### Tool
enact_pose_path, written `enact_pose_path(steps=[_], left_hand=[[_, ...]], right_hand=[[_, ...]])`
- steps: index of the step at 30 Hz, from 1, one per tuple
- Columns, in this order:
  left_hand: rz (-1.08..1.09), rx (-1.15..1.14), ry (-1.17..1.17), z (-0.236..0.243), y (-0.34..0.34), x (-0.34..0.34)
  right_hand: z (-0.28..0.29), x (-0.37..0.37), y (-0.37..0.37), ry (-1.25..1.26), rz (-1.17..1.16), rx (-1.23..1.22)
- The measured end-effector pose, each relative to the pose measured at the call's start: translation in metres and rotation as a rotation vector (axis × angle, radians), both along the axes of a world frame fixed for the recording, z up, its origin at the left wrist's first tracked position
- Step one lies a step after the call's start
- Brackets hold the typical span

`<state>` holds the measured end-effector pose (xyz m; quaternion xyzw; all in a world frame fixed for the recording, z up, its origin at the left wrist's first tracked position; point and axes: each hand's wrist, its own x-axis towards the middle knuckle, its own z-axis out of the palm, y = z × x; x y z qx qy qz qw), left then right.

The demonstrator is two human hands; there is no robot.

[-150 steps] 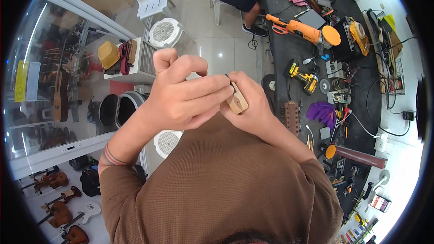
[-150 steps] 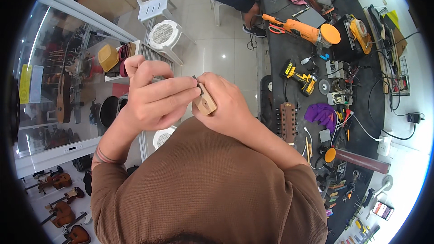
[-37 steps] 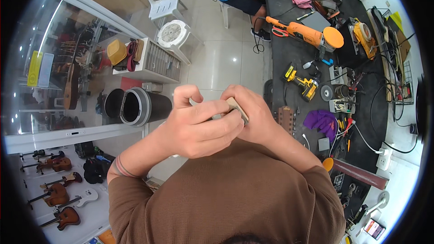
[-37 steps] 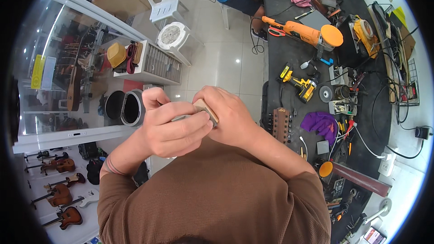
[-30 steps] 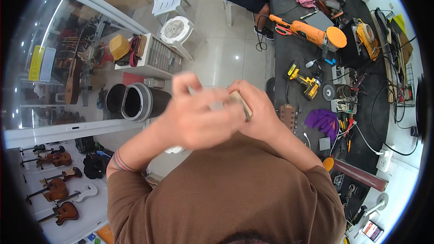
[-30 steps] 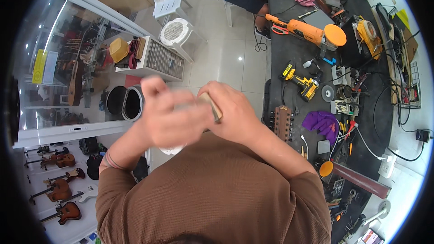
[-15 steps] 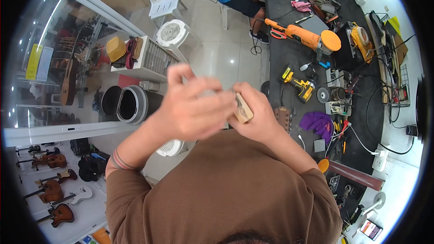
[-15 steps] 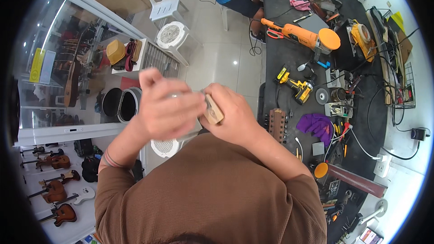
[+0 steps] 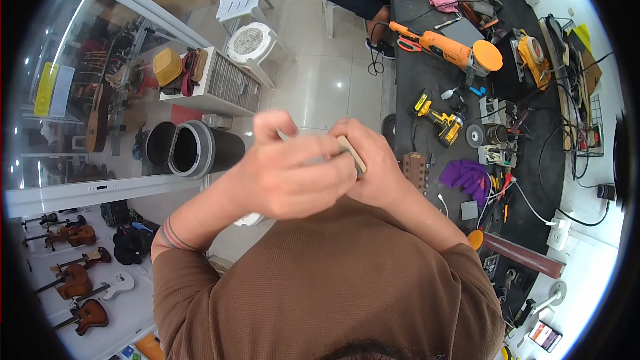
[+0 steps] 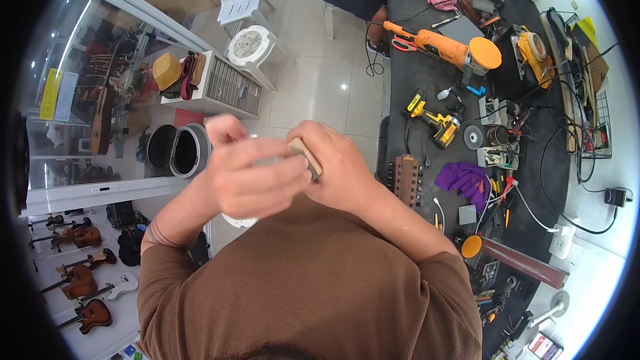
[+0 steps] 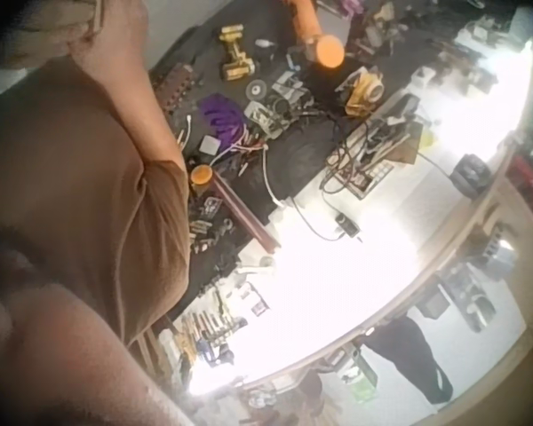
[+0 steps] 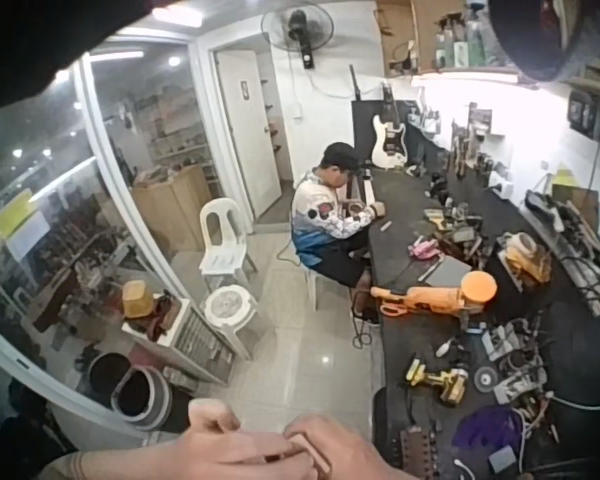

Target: The person shapes a wooden dowel using a power drill, applies glue into a hole in a wooden block with a dispenser bottle, and sands the block with sandpaper before applying more glue.

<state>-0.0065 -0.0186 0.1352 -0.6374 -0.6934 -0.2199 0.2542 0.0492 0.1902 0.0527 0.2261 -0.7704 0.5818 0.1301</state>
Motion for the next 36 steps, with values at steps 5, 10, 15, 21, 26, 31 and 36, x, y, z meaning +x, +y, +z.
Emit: enact_pose_path(steps=[5, 10, 15, 21, 26, 31, 36], left_hand=[[0.193, 0.073, -0.029, 0.014, -0.008, -0.030], [0.180, 0.083, 0.029, 0.012, -0.005, -0.016], [0.046, 0.078, 0.055, -0.008, -0.001, 0.006], [0.092, 0.057, -0.021, -0.009, -0.001, -0.003], [0.038, 0.029, -0.024, -0.012, 0.001, 0.012], [0.260, 0.281, -0.314, 0.011, -0.018, -0.041], [0.456, 0.891, -1.310, -0.035, -0.045, -0.058]], right_hand=[[-0.001, 0.001, -0.003, -0.058, -0.092, -0.006], [0.004, 0.000, -0.004, -0.073, -0.095, -0.018], [0.004, 0.002, -0.003, 0.011, -0.039, -0.033], [-0.001, 0.004, -0.003, -0.037, -0.047, -0.022], [0.001, 0.003, -0.002, -0.033, -0.047, -0.021], [-0.002, 0.008, 0.000, -0.098, -0.100, -0.059], [0.002, 0.011, -0.006, -0.060, -0.099, -0.018]])
